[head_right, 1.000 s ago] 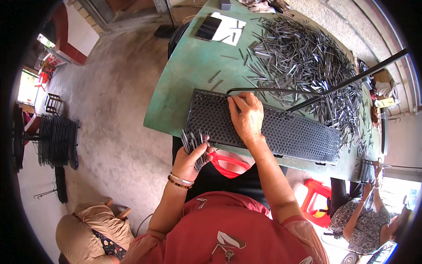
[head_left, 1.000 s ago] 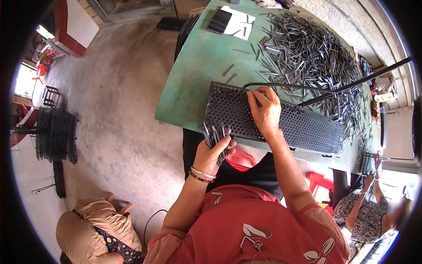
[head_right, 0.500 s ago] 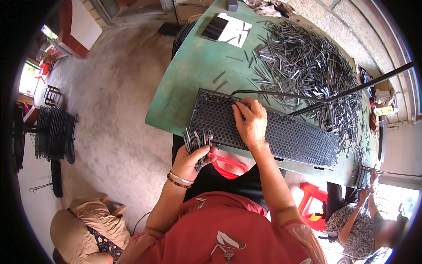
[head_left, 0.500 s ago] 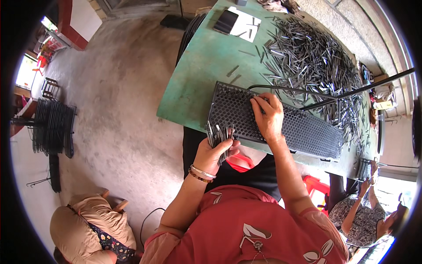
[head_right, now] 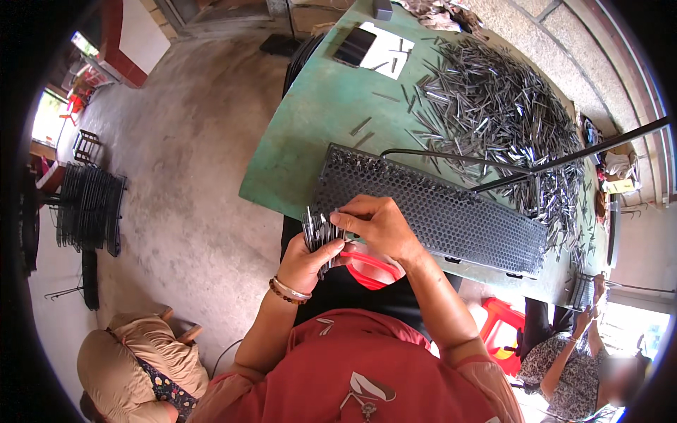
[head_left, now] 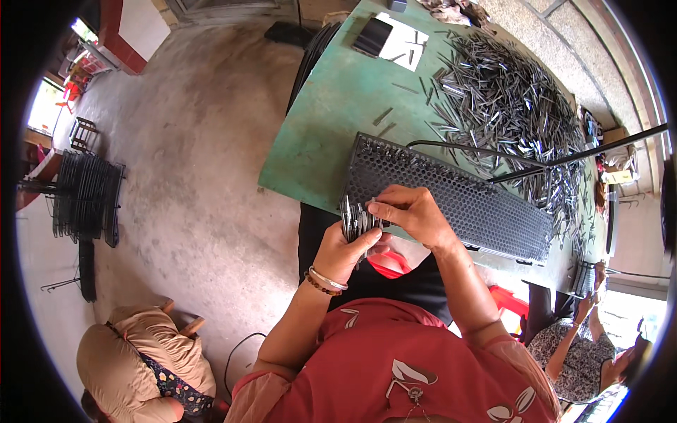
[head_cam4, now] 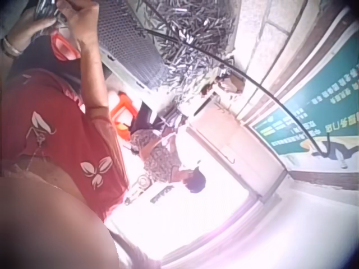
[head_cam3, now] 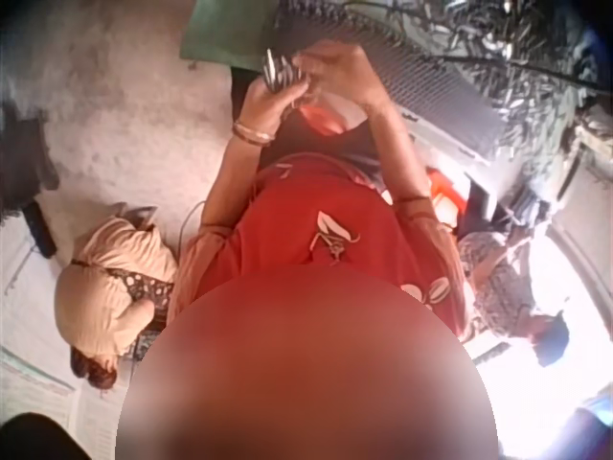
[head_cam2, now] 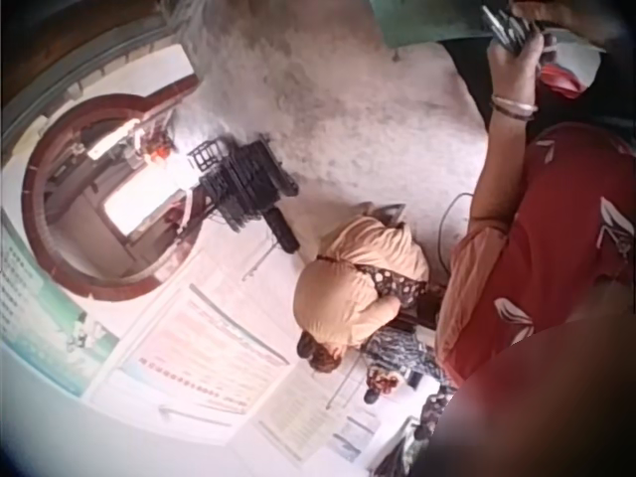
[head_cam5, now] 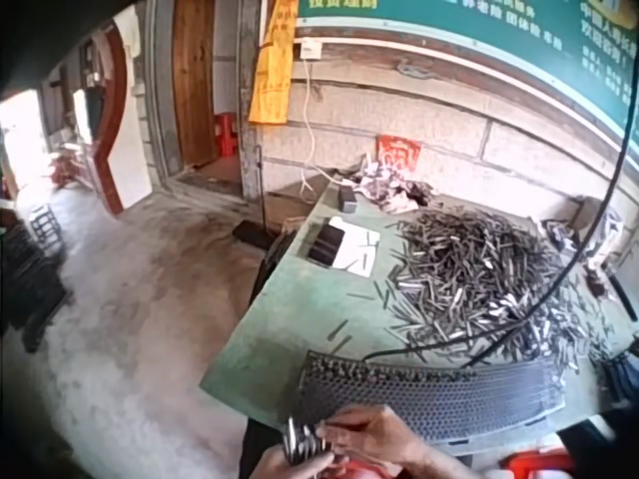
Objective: Manually inserting thin metal rods into a perforated grid plate as part of an assembly process.
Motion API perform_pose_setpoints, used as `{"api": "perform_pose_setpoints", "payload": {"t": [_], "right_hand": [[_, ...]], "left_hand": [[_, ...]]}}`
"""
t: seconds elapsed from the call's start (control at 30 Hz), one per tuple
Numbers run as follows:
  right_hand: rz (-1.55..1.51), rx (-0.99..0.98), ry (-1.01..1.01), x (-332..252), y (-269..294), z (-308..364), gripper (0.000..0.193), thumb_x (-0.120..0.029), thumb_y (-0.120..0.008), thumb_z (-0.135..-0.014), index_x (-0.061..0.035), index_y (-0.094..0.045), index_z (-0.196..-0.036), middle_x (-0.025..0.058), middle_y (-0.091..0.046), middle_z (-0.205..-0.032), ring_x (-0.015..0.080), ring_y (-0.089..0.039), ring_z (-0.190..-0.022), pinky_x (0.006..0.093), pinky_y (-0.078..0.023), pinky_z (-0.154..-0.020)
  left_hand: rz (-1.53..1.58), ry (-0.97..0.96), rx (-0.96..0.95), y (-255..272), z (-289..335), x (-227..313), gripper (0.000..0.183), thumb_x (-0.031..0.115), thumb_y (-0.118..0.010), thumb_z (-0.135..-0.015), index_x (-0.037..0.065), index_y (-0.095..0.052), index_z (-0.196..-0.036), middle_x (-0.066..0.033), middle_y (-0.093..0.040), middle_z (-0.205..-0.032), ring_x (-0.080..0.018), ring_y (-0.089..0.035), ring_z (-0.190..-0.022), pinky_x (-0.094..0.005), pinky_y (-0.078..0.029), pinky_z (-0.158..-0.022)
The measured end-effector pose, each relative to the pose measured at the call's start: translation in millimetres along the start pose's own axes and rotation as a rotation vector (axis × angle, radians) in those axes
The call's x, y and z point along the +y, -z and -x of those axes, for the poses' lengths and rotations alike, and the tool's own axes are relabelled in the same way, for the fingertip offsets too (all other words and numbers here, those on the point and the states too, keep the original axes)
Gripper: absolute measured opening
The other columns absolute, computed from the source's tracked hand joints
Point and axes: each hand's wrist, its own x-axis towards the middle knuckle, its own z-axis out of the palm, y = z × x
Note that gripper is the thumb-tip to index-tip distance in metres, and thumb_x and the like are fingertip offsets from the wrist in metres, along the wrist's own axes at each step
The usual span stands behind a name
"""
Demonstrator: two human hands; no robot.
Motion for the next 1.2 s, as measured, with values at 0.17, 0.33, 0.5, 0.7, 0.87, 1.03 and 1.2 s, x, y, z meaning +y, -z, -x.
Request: {"api": "perform_pose_setpoints", "payload": {"t": [0.17, 0.33, 0.5, 0.7, 0.87, 1.03, 1.2], "right_hand": [[-0.165, 0.033, -0.154, -1, 2, -13, 0.023, -0.020, -0.072, -0.082, 0.0025, -0.071, -0.087, 0.0050, -0.065, -0.075, 0.0103, -0.057, -0.068, 0.0246, -0.045, -0.061], [-0.115, 0.217, -0.070, -3, 7, -35, 0.027, -0.021, -0.071, -0.083, 0.0022, -0.069, -0.097, 0.0044, -0.068, -0.076, 0.0085, -0.058, -0.065, 0.0235, -0.046, -0.058], [0.172, 0.331, 0.132, -4, 9, -62, 0.019, -0.012, -0.068, -0.084, 0.0016, -0.068, -0.097, 0.0039, -0.068, -0.080, 0.0074, -0.057, -0.069, 0.0234, -0.046, -0.063], [0.333, 0.336, 0.340, 3, 8, -77, 0.019, -0.012, -0.069, -0.083, -0.0001, -0.069, -0.098, 0.0093, -0.069, -0.085, 0.0108, -0.059, -0.071, 0.0254, -0.047, -0.065], [0.312, 0.320, 0.289, 7, 4, -78, 0.020, -0.013, -0.069, -0.083, 0.0002, -0.069, -0.098, 0.0106, -0.070, -0.090, 0.0145, -0.063, -0.074, 0.0278, -0.049, -0.066], [0.489, 0.332, 0.461, 16, 0, -81, 0.020, -0.010, -0.068, -0.081, 0.0006, -0.067, -0.098, 0.0140, -0.067, -0.091, 0.0254, -0.064, -0.078, 0.0329, -0.050, -0.070], [0.550, 0.333, 0.537, 19, 0, -80, 0.021, -0.007, -0.067, -0.079, 0.0002, -0.066, -0.099, 0.0154, -0.065, -0.092, 0.0331, -0.062, -0.082, 0.0358, -0.050, -0.074]], "left_hand": [[0.067, 0.034, 0.017, 7, -1, 1, 0.023, 0.012, -0.061, -0.090, -0.003, -0.058, -0.107, -0.0112, -0.066, -0.094, -0.0185, -0.067, -0.085, -0.0293, -0.056, -0.070], [0.166, 0.049, 0.080, 13, -7, 1, 0.023, 0.013, -0.060, -0.090, 0.000, -0.060, -0.109, -0.0067, -0.064, -0.094, -0.0186, -0.065, -0.087, -0.0316, -0.057, -0.069], [0.174, 0.053, 0.097, 19, -9, 0, 0.023, 0.013, -0.059, -0.091, 0.002, -0.061, -0.111, -0.0043, -0.063, -0.094, -0.0178, -0.065, -0.084, -0.0321, -0.056, -0.068], [0.170, 0.066, 0.089, 19, -6, -2, 0.025, 0.014, -0.058, -0.091, 0.003, -0.060, -0.113, -0.0040, -0.064, -0.091, -0.0151, -0.064, -0.082, -0.0300, -0.056, -0.067], [0.170, 0.069, 0.098, 19, -5, -3, 0.024, 0.015, -0.059, -0.090, 0.003, -0.061, -0.111, -0.0039, -0.064, -0.091, -0.0153, -0.064, -0.080, -0.0292, -0.054, -0.063], [0.170, 0.091, 0.102, 20, -3, -5, 0.024, 0.015, -0.061, -0.089, 0.003, -0.062, -0.109, -0.0037, -0.064, -0.092, -0.0153, -0.064, -0.077, -0.0282, -0.052, -0.060], [0.137, 0.091, 0.086, 18, -2, -4, 0.026, 0.014, -0.058, -0.090, 0.000, -0.060, -0.112, -0.0049, -0.064, -0.086, -0.0127, -0.062, -0.075, -0.0261, -0.052, -0.058]]}}
